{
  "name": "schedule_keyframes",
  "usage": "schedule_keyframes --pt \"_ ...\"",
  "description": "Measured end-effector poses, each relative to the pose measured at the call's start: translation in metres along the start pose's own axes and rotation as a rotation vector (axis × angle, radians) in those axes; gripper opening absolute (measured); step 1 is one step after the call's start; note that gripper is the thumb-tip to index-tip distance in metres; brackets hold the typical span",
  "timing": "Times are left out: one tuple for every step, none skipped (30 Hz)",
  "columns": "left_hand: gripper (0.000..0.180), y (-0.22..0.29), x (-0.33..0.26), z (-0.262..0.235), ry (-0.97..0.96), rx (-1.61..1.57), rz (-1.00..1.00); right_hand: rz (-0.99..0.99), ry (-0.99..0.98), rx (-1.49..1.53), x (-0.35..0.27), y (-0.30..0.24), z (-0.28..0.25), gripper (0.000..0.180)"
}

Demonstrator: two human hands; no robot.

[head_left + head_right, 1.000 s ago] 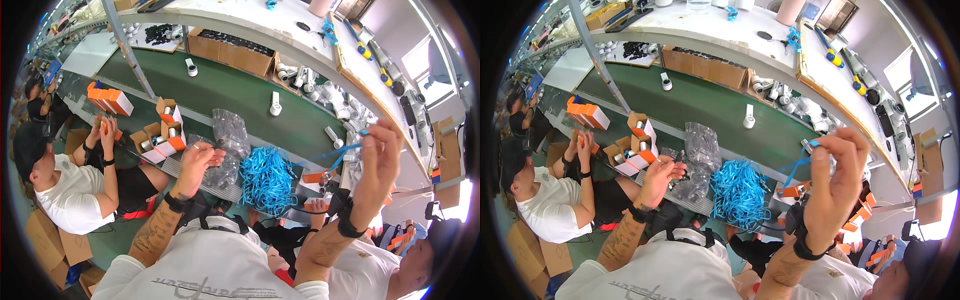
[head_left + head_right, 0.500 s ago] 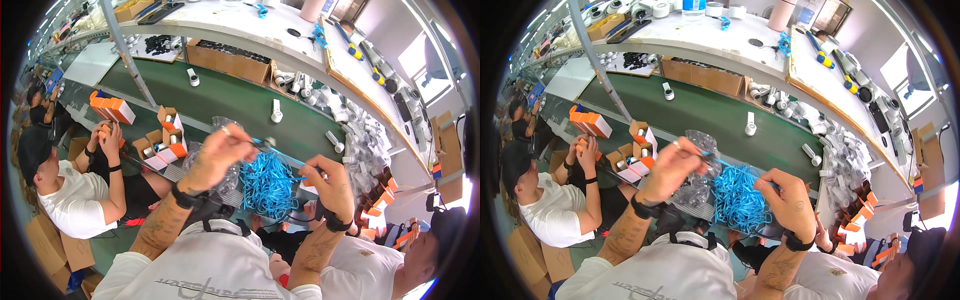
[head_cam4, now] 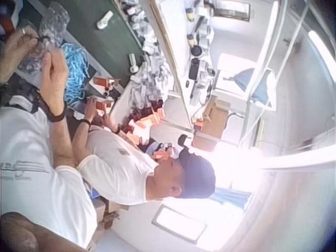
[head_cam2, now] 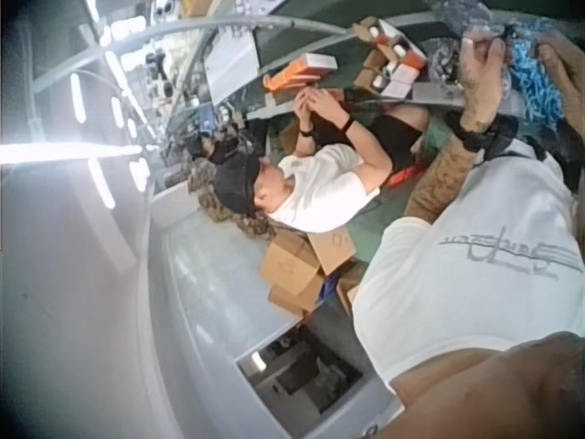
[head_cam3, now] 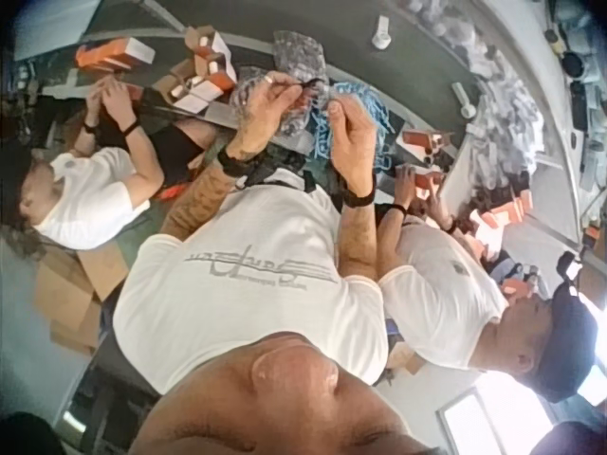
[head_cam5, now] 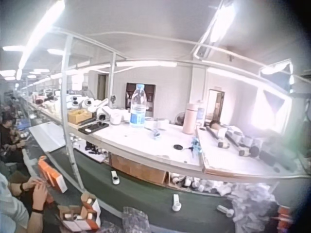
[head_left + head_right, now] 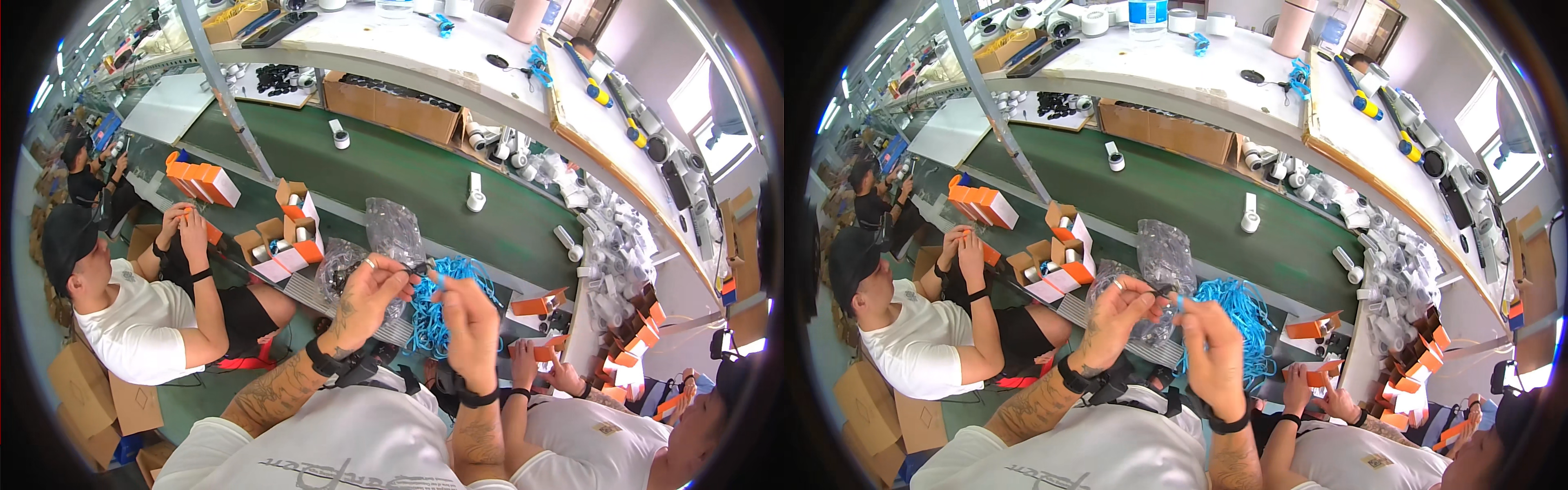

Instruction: Assembling small electrical or mechanical components and packing them into orange boxes along an assembly line.

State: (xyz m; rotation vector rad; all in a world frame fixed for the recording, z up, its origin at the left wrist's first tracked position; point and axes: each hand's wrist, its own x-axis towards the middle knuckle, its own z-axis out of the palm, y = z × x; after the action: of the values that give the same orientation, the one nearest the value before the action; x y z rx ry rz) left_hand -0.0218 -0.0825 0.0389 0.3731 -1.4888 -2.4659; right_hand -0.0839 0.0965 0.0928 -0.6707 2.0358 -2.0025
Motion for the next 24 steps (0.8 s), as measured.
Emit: schedule_keyframes --pt "0.015 -0.002 -0.004 0.002 0.015 -0.003 -0.013 -0.104 0.012 -0.171 -0.001 0.006 0.009 0.020" --pt "0.024 -0.003 -0.006 0.000 -0.014 0.017 -0.041 -0.209 0.028 -0.349 -0.001 0.011 0.015 0.018" --pt "0.024 -0.003 -0.009 0.000 -0.014 0.016 -0.040 -0.210 0.028 -0.351 -0.004 0.018 0.018 0.018" --pt "0.027 -0.001 -0.013 0.003 -0.024 0.064 -0.023 -0.184 0.068 -0.359 -0.008 0.024 0.020 0.016" --pt "0.031 0.001 -0.015 0.004 -0.032 0.113 -0.006 -0.159 0.106 -0.366 -0.011 0.028 0.022 0.016" --pt "0.031 0.001 -0.014 -0.001 -0.034 0.146 -0.047 -0.095 0.120 -0.340 -0.012 0.023 0.024 0.014" --pt "0.031 0.003 -0.014 -0.003 -0.034 0.146 -0.045 -0.097 0.119 -0.340 -0.013 0.024 0.024 0.014" --pt "0.028 0.004 -0.014 -0.004 -0.064 0.229 -0.041 -0.046 0.155 -0.322 -0.016 0.027 0.024 0.015" --pt "0.026 0.006 -0.015 -0.005 -0.093 0.313 -0.036 0.005 0.190 -0.304 -0.017 0.028 0.024 0.016" --pt "0.026 0.003 -0.014 -0.007 -0.094 0.312 -0.036 0.004 0.190 -0.305 -0.017 0.027 0.024 0.016" --pt "0.026 0.000 -0.013 -0.009 -0.130 0.290 0.021 -0.012 0.185 -0.345 -0.016 0.025 0.024 0.017" --pt "0.026 -0.002 -0.013 -0.010 -0.167 0.267 0.078 -0.028 0.180 -0.385 -0.016 0.024 0.024 0.018" --pt "0.026 0.000 -0.014 -0.010 -0.166 0.267 0.079 -0.029 0.179 -0.386 -0.016 0.024 0.023 0.018" --pt "0.027 0.004 -0.015 -0.009 -0.193 0.288 0.072 -0.065 0.176 -0.399 -0.016 0.027 0.023 0.017" --pt "0.028 0.007 -0.015 -0.008 -0.220 0.309 0.064 -0.100 0.174 -0.413 -0.016 0.028 0.023 0.017" --pt "0.028 0.006 -0.014 -0.008 -0.219 0.309 0.064 -0.100 0.173 -0.413 -0.015 0.028 0.022 0.017" --pt "0.028 0.004 -0.014 -0.008 -0.193 0.234 0.016 -0.128 0.146 -0.453 -0.015 0.025 0.021 0.018" --pt "0.027 0.003 -0.014 -0.008 -0.167 0.158 -0.032 -0.156 0.119 -0.493 -0.015 0.023 0.020 0.018" --pt "0.027 0.003 -0.014 -0.008 -0.163 0.157 -0.032 -0.156 0.115 -0.493 -0.015 0.021 0.021 0.018" --pt "0.025 0.003 -0.014 -0.007 -0.124 0.159 -0.078 -0.169 0.091 -0.553 -0.015 0.019 0.020 0.019" --pt "0.023 0.003 -0.014 -0.007 -0.085 0.160 -0.124 -0.181 0.068 -0.613 -0.015 0.018 0.020 0.021" --pt "0.023 0.003 -0.013 -0.007 -0.083 0.160 -0.123 -0.182 0.066 -0.612 -0.014 0.019 0.020 0.021" --pt "0.021 0.003 -0.013 -0.007 -0.057 0.064 -0.140 -0.237 0.057 -0.582 -0.013 0.019 0.020 0.022" --pt "0.018 0.003 -0.013 -0.008 -0.031 -0.032 -0.157 -0.291 0.048 -0.552 -0.012 0.020 0.021 0.023"
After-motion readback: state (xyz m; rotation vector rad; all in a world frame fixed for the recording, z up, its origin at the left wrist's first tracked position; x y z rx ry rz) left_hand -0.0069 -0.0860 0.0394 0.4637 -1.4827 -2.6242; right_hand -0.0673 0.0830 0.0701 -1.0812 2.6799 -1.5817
